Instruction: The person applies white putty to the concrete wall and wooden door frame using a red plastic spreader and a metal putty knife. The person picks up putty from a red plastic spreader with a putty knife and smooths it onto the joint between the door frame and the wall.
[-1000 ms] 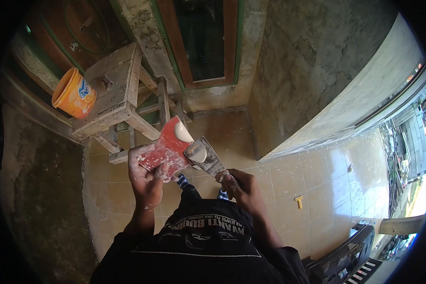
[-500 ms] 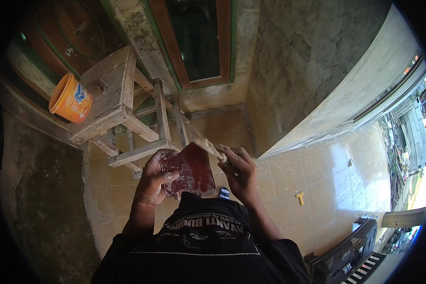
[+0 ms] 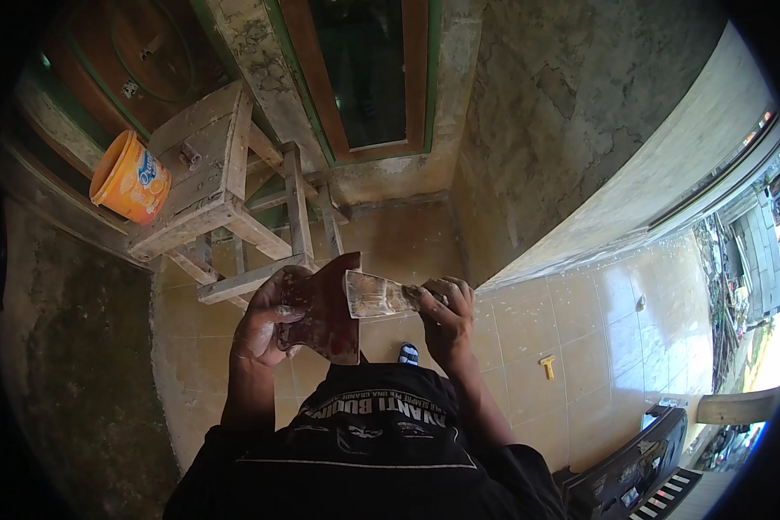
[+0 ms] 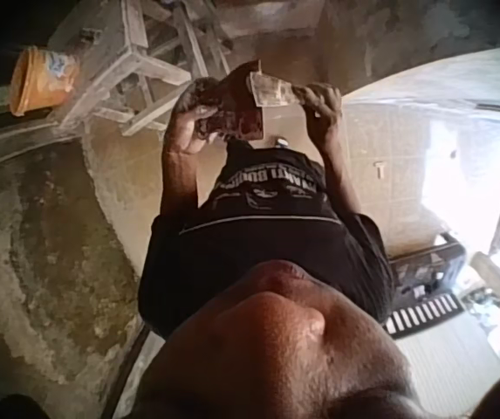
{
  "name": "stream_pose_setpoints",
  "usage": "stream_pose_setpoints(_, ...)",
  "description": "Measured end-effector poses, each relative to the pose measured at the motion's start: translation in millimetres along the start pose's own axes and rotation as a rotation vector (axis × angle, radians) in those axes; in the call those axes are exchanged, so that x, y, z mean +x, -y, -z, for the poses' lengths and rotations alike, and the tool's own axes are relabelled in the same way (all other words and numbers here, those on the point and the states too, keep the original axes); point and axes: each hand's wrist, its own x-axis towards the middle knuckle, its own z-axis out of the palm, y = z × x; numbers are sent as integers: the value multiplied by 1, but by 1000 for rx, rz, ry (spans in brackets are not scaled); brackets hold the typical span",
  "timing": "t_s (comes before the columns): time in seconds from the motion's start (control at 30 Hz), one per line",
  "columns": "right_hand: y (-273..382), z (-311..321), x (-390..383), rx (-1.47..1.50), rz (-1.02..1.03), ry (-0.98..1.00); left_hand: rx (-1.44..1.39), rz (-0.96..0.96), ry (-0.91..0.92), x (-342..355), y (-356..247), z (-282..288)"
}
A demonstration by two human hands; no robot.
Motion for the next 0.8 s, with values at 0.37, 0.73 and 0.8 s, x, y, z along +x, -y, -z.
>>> stream_pose_setpoints(0.37,23,35,-2,670,-651,136,281,-374,-310,7,4,-9)
stream_pose_setpoints(0.73,29,59,-7,702,-954,374,667,-436,-130,22,42,-40)
stream_pose_setpoints(0.8,30,65,-6,707,-973,339,847,-462,-32,23,48,-43)
